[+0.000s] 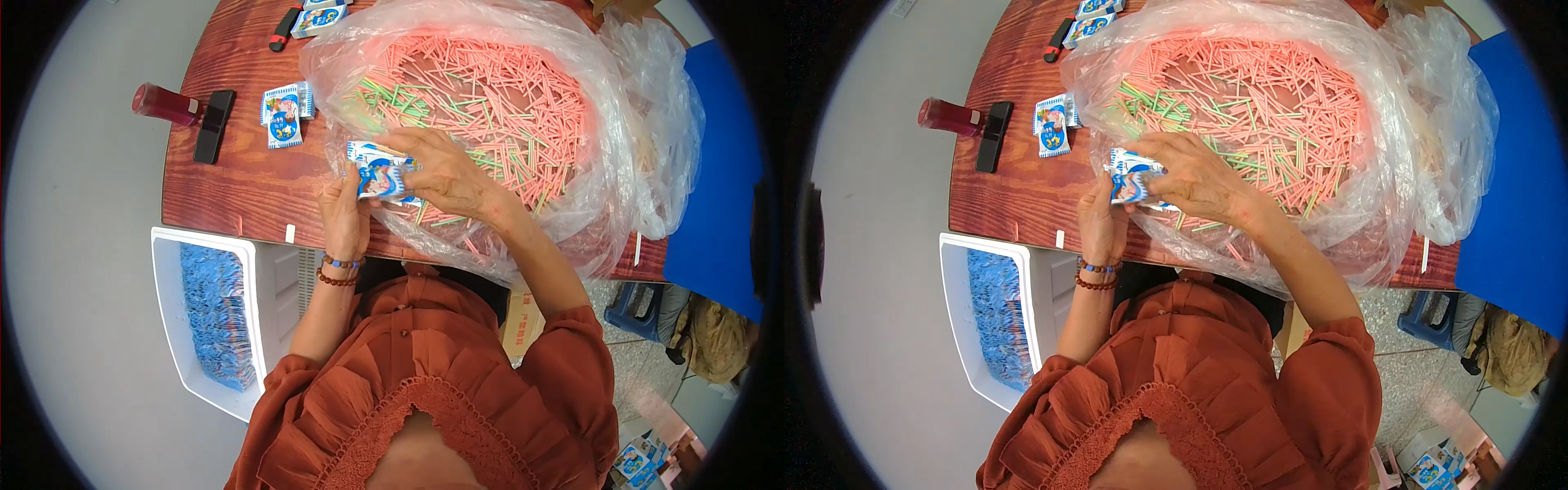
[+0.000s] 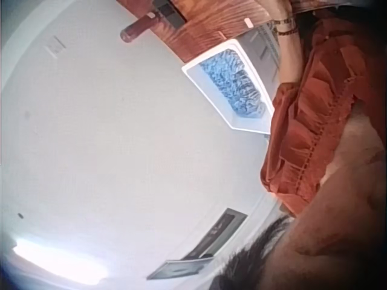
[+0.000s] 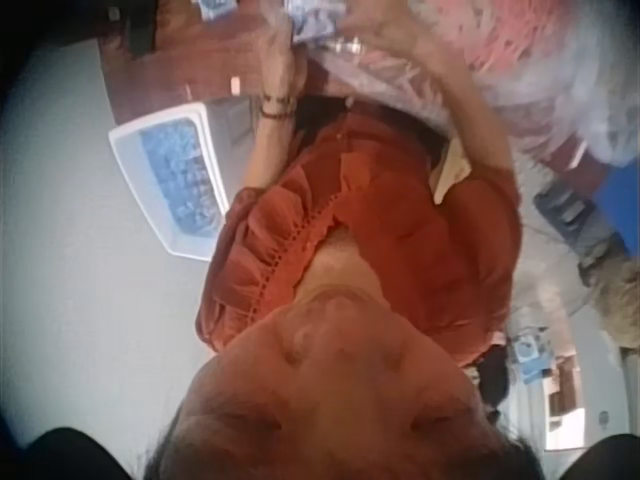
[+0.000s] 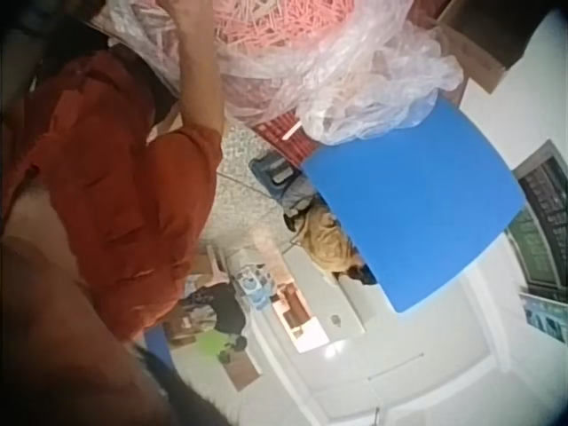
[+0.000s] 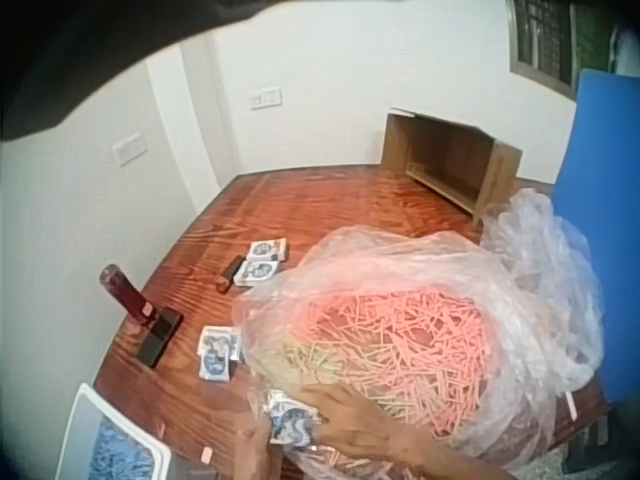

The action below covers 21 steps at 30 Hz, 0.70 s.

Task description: Pack small blue packets into a large bag containing pink shredded paper filler.

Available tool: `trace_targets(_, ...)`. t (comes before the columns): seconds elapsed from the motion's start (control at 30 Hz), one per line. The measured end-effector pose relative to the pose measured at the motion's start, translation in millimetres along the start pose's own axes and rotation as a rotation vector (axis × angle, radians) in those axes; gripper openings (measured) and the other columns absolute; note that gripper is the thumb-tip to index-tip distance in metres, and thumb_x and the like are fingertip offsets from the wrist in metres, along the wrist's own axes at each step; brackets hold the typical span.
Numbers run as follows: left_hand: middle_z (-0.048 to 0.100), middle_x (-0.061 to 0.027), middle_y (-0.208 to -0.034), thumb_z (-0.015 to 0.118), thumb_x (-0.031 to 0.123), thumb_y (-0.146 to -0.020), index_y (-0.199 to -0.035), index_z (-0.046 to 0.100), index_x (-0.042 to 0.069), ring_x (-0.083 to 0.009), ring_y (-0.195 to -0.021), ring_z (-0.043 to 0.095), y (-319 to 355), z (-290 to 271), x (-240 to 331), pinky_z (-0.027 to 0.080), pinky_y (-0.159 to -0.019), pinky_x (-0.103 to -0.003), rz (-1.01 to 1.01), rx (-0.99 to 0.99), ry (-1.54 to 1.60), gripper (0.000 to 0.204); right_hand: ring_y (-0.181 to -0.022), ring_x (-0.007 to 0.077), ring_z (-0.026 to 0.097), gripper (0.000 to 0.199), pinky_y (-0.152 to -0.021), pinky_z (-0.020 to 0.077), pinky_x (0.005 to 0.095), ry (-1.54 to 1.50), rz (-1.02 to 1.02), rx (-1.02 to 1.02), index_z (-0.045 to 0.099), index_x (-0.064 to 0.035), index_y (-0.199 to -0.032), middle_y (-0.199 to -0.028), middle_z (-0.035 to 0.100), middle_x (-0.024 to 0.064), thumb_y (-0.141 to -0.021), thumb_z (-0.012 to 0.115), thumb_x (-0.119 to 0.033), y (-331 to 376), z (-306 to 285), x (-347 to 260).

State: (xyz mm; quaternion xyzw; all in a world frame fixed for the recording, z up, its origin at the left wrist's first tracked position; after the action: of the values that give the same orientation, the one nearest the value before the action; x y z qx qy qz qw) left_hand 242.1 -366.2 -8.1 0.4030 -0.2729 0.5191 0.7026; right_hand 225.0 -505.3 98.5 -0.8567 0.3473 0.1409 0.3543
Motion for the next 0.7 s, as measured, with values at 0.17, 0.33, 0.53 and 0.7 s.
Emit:
trace_targets(0.17,0.067,-0.0022,-0.081,0.052,0.025,-0.099,-0.088,0.066,0.004,-0.0067,-0.069,0.059,-0.1,-4.1,12.9,0.045,-0.057,-0.022,0.109,0.022,0.017,0.028,-0.113,0.0266,0.055,0.008,-0.096,0.0431,0.0408,-0.398,0.133,-0.106,0.07,-0.0065,-0.078,-0.126,0.059,0.0104,-0.079,0.064,-0.011,-4.8,-0.6,24.8)
trace_targets(0.33,0.066,-0.0012,-0.085,0.051,0.028,-0.1,-0.089,0.065,0.004,-0.0088,-0.074,0.056,1.4,-14.7,21.6,0.042,-0.062,-0.025,0.115,0.103,-0.001,0.03,-0.086,0.0259,0.064,0.026,-0.077,0.0496,0.0381,-0.175,0.584,0.115,0.069,-0.0009,-0.097,-0.1,0.067,0.0153,-0.087,0.059,-0.022,-44.3,-11.5,124.2)
trace_targets(0.53,0.068,-0.0031,-0.089,0.052,0.025,-0.099,-0.09,0.066,0.003,-0.0089,-0.079,0.062,0.3,-23.6,25.1,0.051,-0.071,-0.027,0.147,0.135,0.053,0.027,-0.09,0.0344,0.064,0.028,-0.078,0.05,0.0447,0.513,0.63,-0.231,0.07,-0.0046,-0.095,-0.1,0.066,0.0197,-0.083,0.057,-0.026,-104.4,38.8,218.6)
trace_targets(0.7,0.067,-0.0032,-0.088,0.052,0.023,-0.1,-0.088,0.066,0.003,-0.0078,-0.08,0.061,-1.7,-30.2,26.0,0.051,-0.072,-0.026,0.148,0.135,0.09,0.027,-0.095,0.0353,0.063,0.029,-0.082,0.0497,0.0445,0.488,0.47,-0.172,0.069,-0.0061,-0.095,-0.102,0.067,0.0185,-0.084,0.054,-0.028,-120.5,58.4,219.8)
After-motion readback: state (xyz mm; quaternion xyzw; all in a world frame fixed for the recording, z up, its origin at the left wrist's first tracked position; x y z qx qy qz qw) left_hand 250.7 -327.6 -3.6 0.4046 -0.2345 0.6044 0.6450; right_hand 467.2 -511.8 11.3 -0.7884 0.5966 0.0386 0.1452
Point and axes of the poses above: each hand's wrist, its own y-axis away from the middle knuckle, its own z-axis out of the palm, x = y × z, the point moved 9 cm from there along -y, towards the middle knuckle
